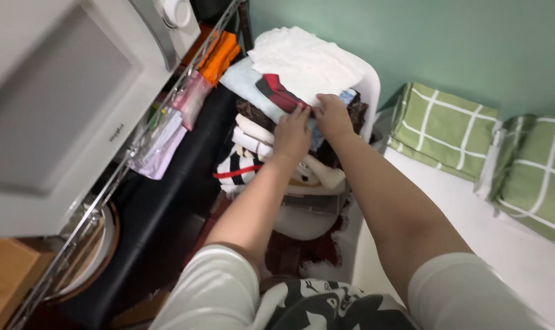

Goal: Folding clothes and linens on a table.

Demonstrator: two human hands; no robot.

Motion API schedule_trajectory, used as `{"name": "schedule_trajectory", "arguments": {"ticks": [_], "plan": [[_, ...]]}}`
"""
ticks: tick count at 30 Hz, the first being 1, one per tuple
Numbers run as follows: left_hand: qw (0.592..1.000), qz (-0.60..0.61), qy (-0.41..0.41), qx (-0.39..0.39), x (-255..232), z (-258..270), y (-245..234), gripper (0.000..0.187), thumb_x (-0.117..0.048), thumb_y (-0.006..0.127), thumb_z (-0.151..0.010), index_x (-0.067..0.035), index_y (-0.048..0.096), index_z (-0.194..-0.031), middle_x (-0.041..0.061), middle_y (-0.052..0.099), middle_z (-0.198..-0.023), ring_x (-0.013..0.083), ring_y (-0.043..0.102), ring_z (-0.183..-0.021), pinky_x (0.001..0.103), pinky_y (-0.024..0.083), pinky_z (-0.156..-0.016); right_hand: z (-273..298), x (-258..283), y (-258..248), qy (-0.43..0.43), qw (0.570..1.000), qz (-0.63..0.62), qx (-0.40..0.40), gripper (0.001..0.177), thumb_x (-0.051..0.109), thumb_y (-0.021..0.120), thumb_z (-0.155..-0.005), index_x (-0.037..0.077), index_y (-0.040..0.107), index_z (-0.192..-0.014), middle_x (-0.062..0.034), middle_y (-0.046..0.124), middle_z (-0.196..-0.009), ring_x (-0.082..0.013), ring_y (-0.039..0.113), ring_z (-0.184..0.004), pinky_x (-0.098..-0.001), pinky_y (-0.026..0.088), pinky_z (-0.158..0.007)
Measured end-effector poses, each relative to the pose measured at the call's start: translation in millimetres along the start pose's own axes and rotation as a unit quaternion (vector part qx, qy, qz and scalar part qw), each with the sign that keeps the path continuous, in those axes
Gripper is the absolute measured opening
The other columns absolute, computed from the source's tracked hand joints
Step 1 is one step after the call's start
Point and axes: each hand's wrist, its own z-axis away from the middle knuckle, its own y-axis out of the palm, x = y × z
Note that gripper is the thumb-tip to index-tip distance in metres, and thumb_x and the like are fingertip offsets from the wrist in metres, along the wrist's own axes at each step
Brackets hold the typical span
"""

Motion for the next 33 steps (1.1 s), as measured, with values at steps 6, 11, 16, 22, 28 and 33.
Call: {"name": "schedule_trajectory", "arguments": {"ticks": [6, 11, 16, 22, 28, 33], "plan": [[0.989, -0.104, -0.048, 0.091, 2.2, -4.0, 6.1, 0.064, -0.025, 0.059, -0.087, -0.017, 0.047, -0.150, 0.002, 0.036, -0.161, 0.0295, 0.045, -0.125, 0.053, 0.044, -0.096, -15.2, 6.3, 4.8, 0.009, 0.991, 0.134, 0.012, 0.022, 0.007, 0.066, -0.090, 0.002, 0.070, -0.111, -0.0209, 0.067, -0.111, -0.0436, 0.058, -0.109, -0.0504, 0.046, -0.097], [0.985, -0.097, -0.074, 0.123, -4.6, -6.8, -4.1, 0.063, -0.027, 0.055, -0.092, -0.020, 0.046, -0.154, -0.002, 0.033, -0.166, 0.0268, 0.044, -0.130, 0.052, 0.042, -0.101, -24.7, 24.1, -21.0, 0.053, 0.992, 0.101, -0.048, 0.013, 0.005, 0.059, -0.098, 0.001, 0.066, -0.108, -0.0213, 0.066, -0.113, -0.0451, 0.057, -0.108, -0.0515, 0.046, -0.093], [0.985, -0.036, -0.126, 0.113, -25.3, -15.7, -22.8, 0.051, -0.047, 0.049, -0.102, -0.024, 0.051, -0.147, 0.000, 0.040, -0.162, 0.0289, 0.041, -0.134, 0.057, 0.036, -0.106, 2.4, 45.0, -75.2, -0.034, 0.986, -0.022, -0.160, 0.015, 0.004, 0.052, -0.106, -0.001, 0.061, -0.118, -0.0245, 0.064, -0.116, -0.0449, 0.060, -0.112, -0.0486, 0.050, -0.098], [0.717, 0.650, -0.242, -0.070, -16.1, -10.5, 19.9, 0.054, -0.035, 0.074, -0.096, -0.011, 0.054, -0.140, 0.012, 0.065, -0.132, 0.0275, 0.062, -0.120, 0.045, 0.051, -0.096, 110.1, 60.5, -150.1, -0.067, 0.989, -0.031, -0.126, 0.019, -0.001, 0.047, -0.108, -0.001, 0.059, -0.124, -0.0259, 0.064, -0.123, -0.0437, 0.061, -0.118, -0.0476, 0.049, -0.102], [0.581, 0.747, -0.318, 0.065, -55.7, 54.7, 37.3, 0.054, -0.006, 0.066, -0.084, -0.011, 0.054, -0.136, 0.011, 0.067, -0.120, 0.0278, 0.070, -0.105, 0.042, 0.062, -0.077, 244.7, 46.7, -219.9, 0.015, 0.997, -0.017, -0.072, 0.023, -0.010, 0.047, -0.098, -0.002, 0.057, -0.117, -0.0216, 0.065, -0.124, -0.0400, 0.061, -0.127, -0.0444, 0.050, -0.106], [0.535, 0.793, -0.234, 0.174, -146.1, 128.6, 57.1, 0.063, 0.012, 0.057, -0.084, -0.018, 0.050, -0.140, 0.009, 0.062, -0.134, 0.0247, 0.064, -0.120, 0.039, 0.059, -0.096, 351.6, 28.6, -289.1, -0.014, 0.988, 0.080, -0.132, 0.023, -0.014, 0.046, -0.092, 0.000, 0.056, -0.109, -0.0199, 0.063, -0.119, -0.0396, 0.061, -0.128, -0.0457, 0.051, -0.108]]}}
